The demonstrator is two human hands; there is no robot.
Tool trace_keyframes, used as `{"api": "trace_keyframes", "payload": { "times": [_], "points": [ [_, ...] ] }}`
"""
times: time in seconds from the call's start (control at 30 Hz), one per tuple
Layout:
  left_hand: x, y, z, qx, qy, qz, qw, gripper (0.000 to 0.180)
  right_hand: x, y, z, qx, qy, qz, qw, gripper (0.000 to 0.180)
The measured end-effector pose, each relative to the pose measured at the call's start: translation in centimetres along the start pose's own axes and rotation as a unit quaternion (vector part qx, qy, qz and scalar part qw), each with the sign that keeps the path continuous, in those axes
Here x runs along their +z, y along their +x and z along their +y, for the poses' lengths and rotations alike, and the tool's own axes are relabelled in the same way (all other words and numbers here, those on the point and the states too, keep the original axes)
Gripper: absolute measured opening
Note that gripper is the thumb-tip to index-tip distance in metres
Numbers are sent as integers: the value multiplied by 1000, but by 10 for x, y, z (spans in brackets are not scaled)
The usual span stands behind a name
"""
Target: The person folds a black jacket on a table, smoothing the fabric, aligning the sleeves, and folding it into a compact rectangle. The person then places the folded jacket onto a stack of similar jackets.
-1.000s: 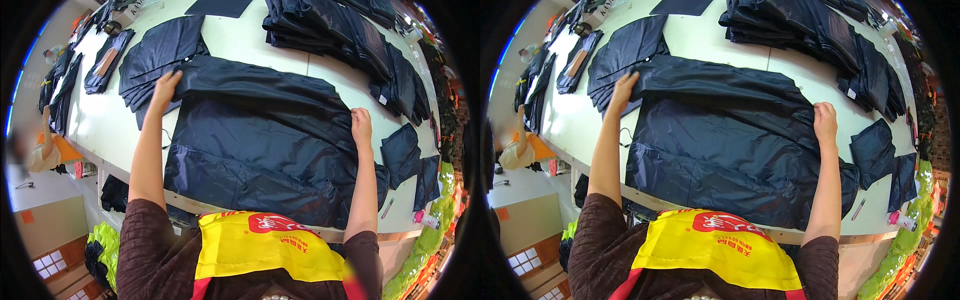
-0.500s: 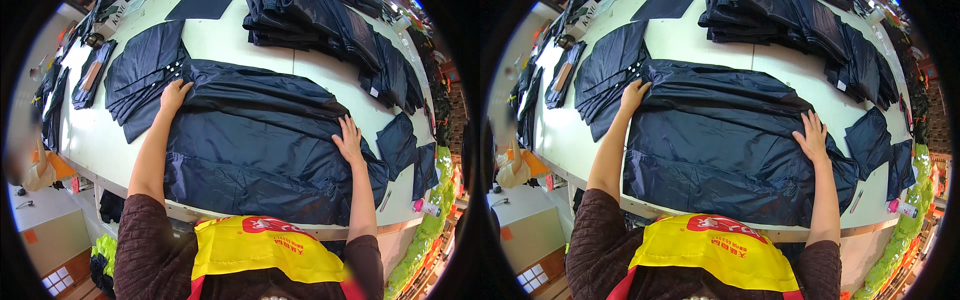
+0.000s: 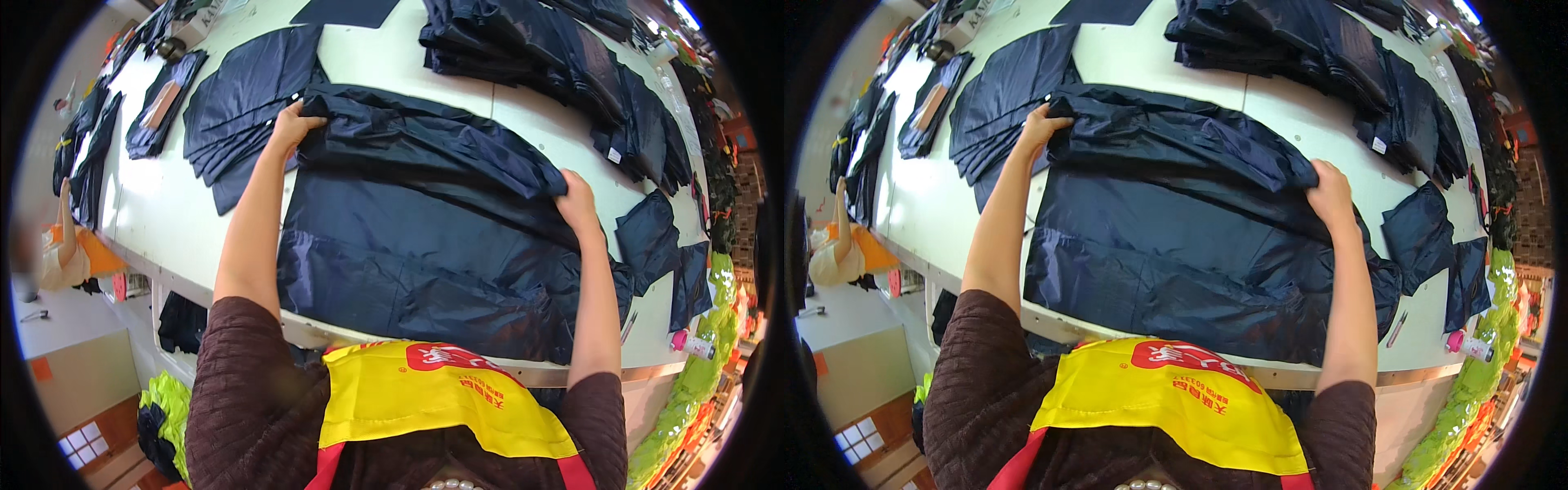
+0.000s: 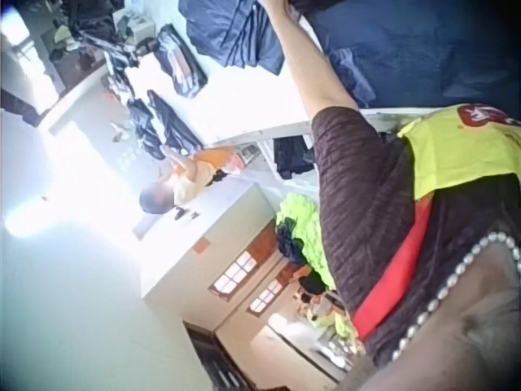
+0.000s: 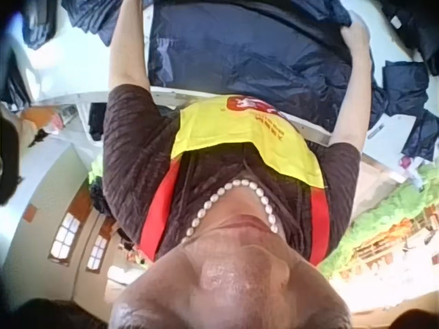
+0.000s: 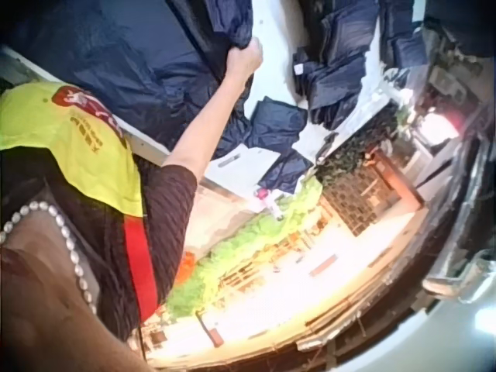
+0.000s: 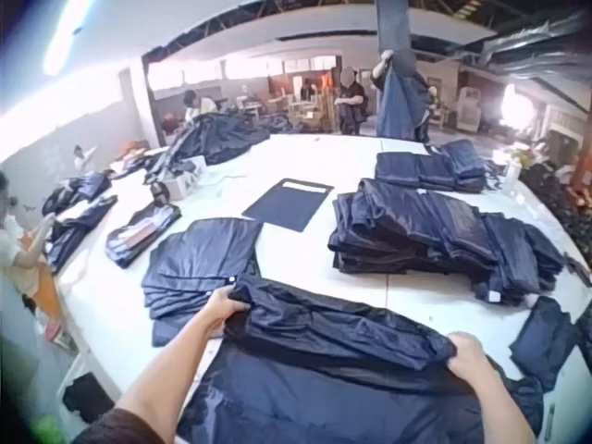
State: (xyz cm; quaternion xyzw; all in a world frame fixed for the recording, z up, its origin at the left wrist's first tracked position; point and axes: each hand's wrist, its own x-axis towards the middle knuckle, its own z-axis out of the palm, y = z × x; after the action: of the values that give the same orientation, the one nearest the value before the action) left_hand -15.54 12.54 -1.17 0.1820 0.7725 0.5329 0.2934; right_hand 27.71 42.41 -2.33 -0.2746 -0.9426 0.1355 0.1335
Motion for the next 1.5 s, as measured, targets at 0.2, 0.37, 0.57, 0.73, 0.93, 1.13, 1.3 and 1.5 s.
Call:
{"api": "trace_keyframes", "payload": {
  "times": [0.2,0.37,0.57,0.73,0.93,1.13,1.3,1.5],
  "points": [
    [-96,-144,-56,195,75,54,976,29,-49,-132,-76,-221,-54,185,956,29],
    [-95,-222,-137,246,230,38,941,29,-15,-222,-113,-113,-43,-54,991,38],
    [-92,-261,-135,237,290,40,926,48,-34,-177,-193,-74,81,80,991,37],
    [-119,-261,-135,192,273,-29,942,44,58,-171,-239,-322,6,-112,940,46],
    [-115,-257,-119,-221,-73,7,973,75,62,-175,-231,-325,38,-125,937,43],
    [-77,-265,-71,-228,150,-62,960,95,23,-150,-290,-313,109,-115,936,56],
    [-73,-258,-96,-241,119,-68,961,79,75,-165,-299,-306,-12,-226,925,73],
    [-37,-280,-6,-57,-32,-97,993,43,87,-156,-289,-345,94,-236,904,76]
  ]
}}
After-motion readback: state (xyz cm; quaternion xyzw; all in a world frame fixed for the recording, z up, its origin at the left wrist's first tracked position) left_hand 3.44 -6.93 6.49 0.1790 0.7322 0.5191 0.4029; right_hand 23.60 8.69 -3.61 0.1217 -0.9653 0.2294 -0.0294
